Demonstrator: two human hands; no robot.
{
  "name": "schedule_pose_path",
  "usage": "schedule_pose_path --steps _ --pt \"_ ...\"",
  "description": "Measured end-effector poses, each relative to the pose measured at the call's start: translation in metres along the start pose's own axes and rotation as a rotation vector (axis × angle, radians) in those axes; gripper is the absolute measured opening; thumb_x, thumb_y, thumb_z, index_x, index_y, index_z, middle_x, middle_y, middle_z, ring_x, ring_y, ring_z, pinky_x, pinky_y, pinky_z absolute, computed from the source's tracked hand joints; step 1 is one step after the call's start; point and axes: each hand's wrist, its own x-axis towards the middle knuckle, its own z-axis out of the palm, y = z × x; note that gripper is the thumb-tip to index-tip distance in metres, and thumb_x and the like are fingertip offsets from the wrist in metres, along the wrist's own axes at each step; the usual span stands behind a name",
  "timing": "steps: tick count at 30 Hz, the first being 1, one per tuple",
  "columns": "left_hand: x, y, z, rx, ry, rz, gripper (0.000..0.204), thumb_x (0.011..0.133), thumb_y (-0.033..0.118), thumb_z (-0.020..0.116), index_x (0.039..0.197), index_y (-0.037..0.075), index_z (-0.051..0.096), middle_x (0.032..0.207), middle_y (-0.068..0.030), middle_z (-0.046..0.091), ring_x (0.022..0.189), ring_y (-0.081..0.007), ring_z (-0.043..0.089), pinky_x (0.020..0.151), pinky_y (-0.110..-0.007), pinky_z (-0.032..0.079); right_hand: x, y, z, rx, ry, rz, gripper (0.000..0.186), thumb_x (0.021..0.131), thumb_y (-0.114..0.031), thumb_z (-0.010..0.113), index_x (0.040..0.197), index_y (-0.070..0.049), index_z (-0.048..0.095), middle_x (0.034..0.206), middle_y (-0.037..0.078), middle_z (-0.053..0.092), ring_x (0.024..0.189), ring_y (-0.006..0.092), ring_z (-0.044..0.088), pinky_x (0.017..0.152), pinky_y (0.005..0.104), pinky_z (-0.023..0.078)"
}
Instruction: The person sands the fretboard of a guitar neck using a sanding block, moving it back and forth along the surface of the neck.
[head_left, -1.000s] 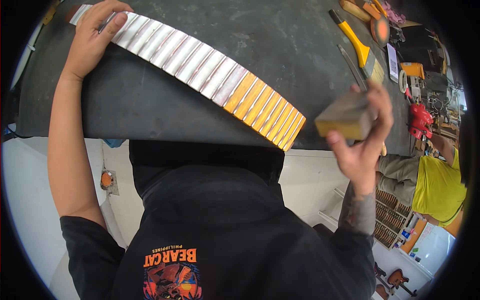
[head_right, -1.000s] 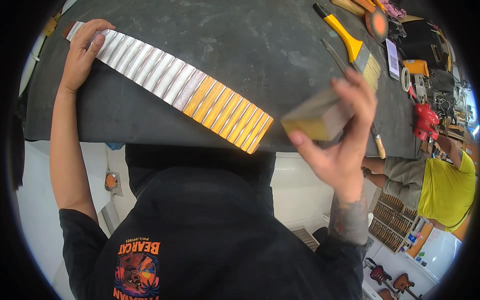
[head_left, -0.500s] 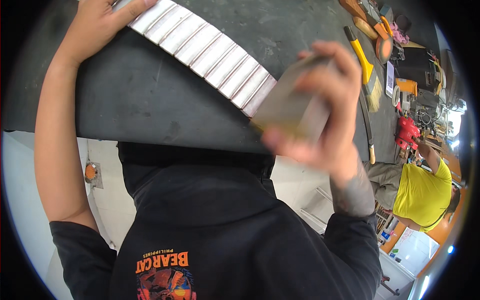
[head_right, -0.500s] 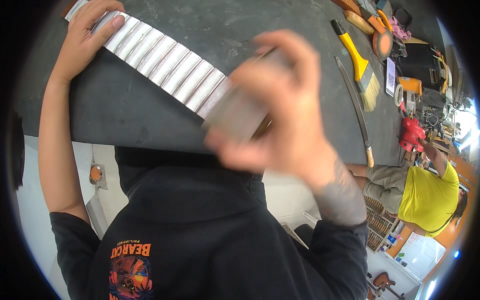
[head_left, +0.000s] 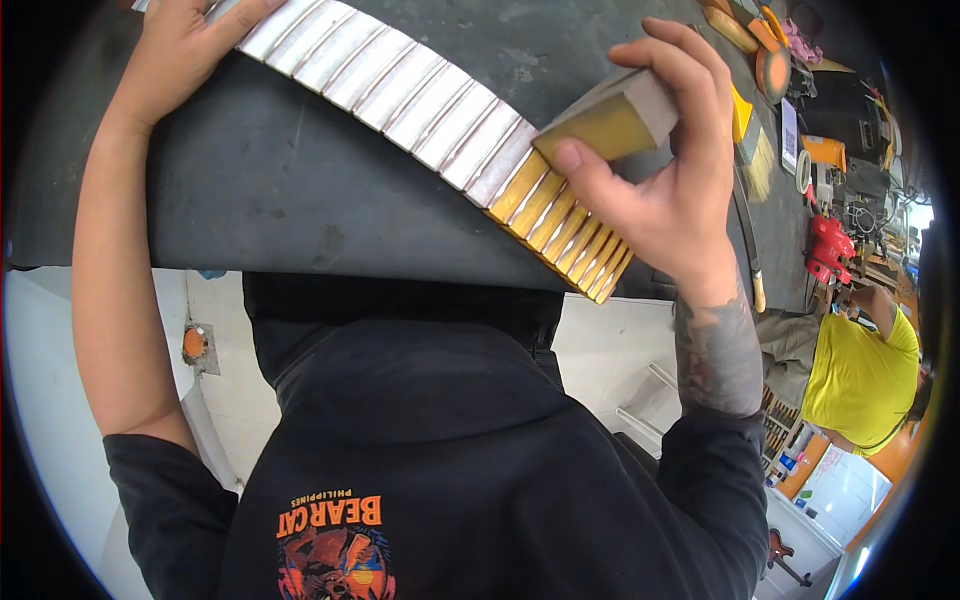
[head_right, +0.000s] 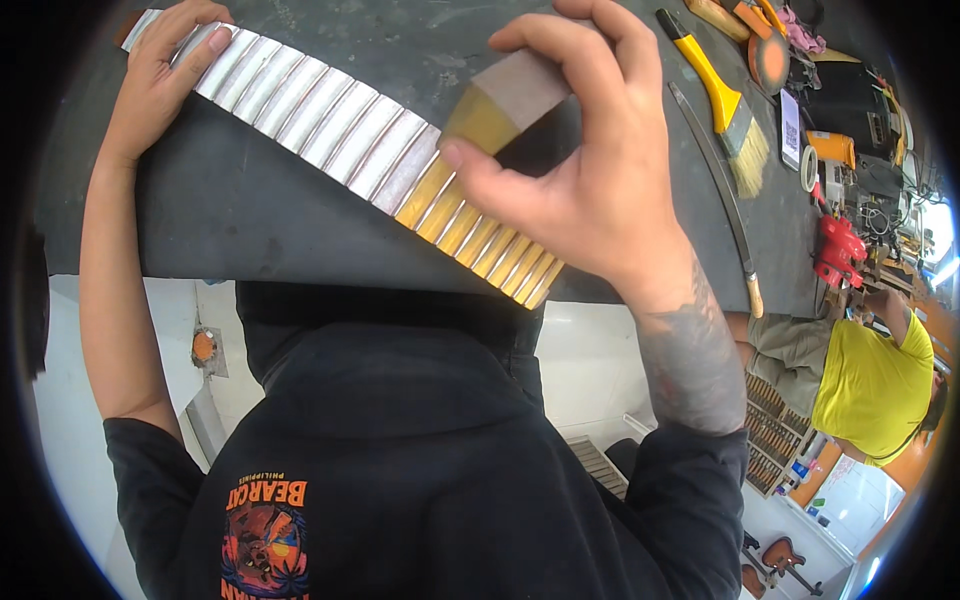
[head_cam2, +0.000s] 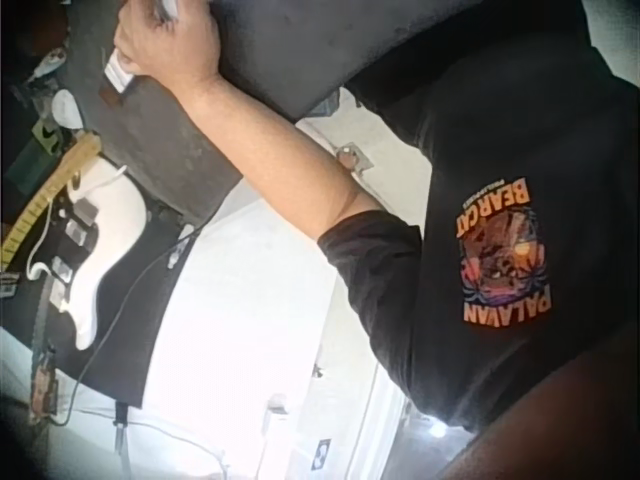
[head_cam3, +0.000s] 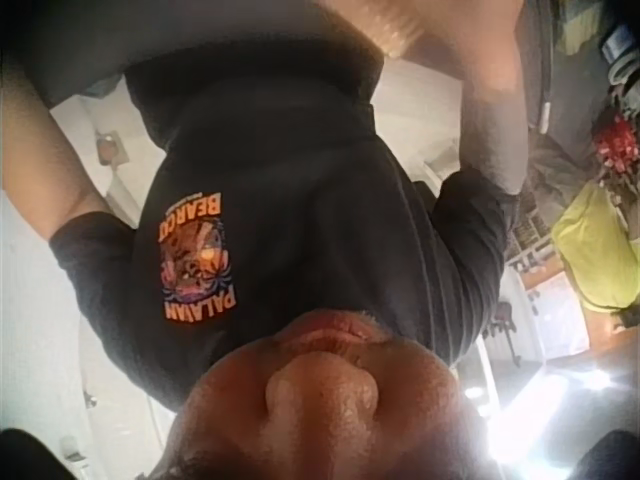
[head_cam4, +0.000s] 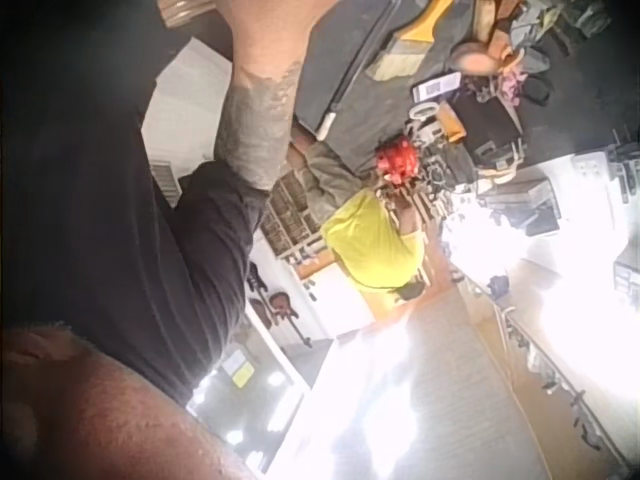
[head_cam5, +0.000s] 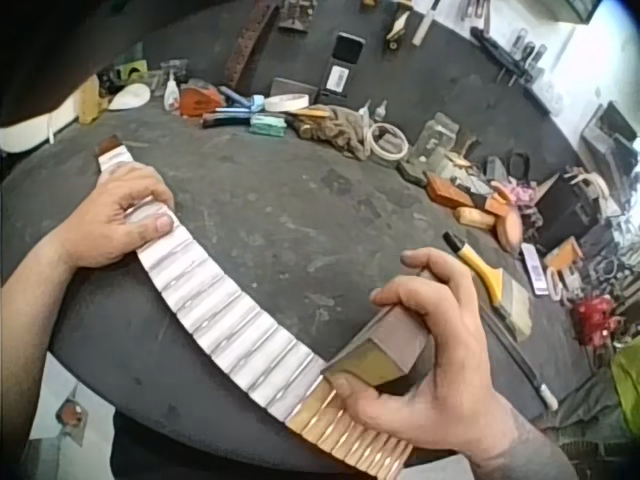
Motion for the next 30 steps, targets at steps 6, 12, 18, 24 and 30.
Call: schedule_pose_path --steps 6,12,18,24,30 --pt "0.004 -0.002 0.005 -0.021 0.005 0.055 0.029 0.097 0.035 0.071 0.101 0.007 0.069 0.102 -0.0105 0.065 0.107 -0.0292 0.059 0.100 -0.043 0.042 -0.002 -0.022 0.010 0.079 0.060 -0.064 0.072 0.062 -0.032 0.094 0.125 -0.010 0.066 0.135 0.015 0.059 0.124 0.0393 0.059 0.098 0.0468 0.052" --pt "0.005 -0.005 0.005 0.024 0.020 0.089 0.029 0.097 0.036 0.071 0.100 0.007 0.069 0.102 -0.0107 0.065 0.107 -0.0291 0.059 0.100 -0.042 0.043 0.000 -0.042 0.007 0.241 -0.020 -0.079 0.063 0.065 -0.021 0.093 0.120 -0.008 0.068 0.133 0.016 0.057 0.120 0.0317 0.060 0.095 0.0415 0.053" --pt "0.009 -0.005 0.016 0.004 -0.004 0.071 0.030 0.097 0.036 0.071 0.101 0.007 0.069 0.102 -0.0107 0.065 0.108 -0.0287 0.059 0.100 -0.042 0.043 -0.004 -0.044 0.013 0.181 -0.028 -0.108 0.062 0.066 -0.032 0.094 0.120 -0.012 0.071 0.134 0.023 0.054 0.124 0.0399 0.058 0.096 0.0478 0.054" --pt "0.005 -0.002 0.005 -0.016 0.028 0.034 0.029 0.097 0.035 0.071 0.100 0.006 0.069 0.102 -0.0105 0.065 0.108 -0.0285 0.059 0.100 -0.043 0.043 0.001 -0.032 0.014 0.131 0.005 -0.104 0.060 0.063 -0.024 0.093 0.117 -0.010 0.070 0.136 0.019 0.054 0.127 0.0401 0.055 0.096 0.0481 0.054" --pt "0.004 -0.009 0.008 -0.043 0.007 0.018 0.028 0.097 0.033 0.071 0.101 0.006 0.069 0.102 -0.0104 0.066 0.107 -0.0276 0.060 0.099 -0.041 0.044 0.002 -0.022 0.008 0.075 0.018 -0.037 0.061 0.061 -0.024 0.094 0.118 -0.014 0.072 0.140 0.026 0.051 0.121 0.0406 0.059 0.095 0.0461 0.054"
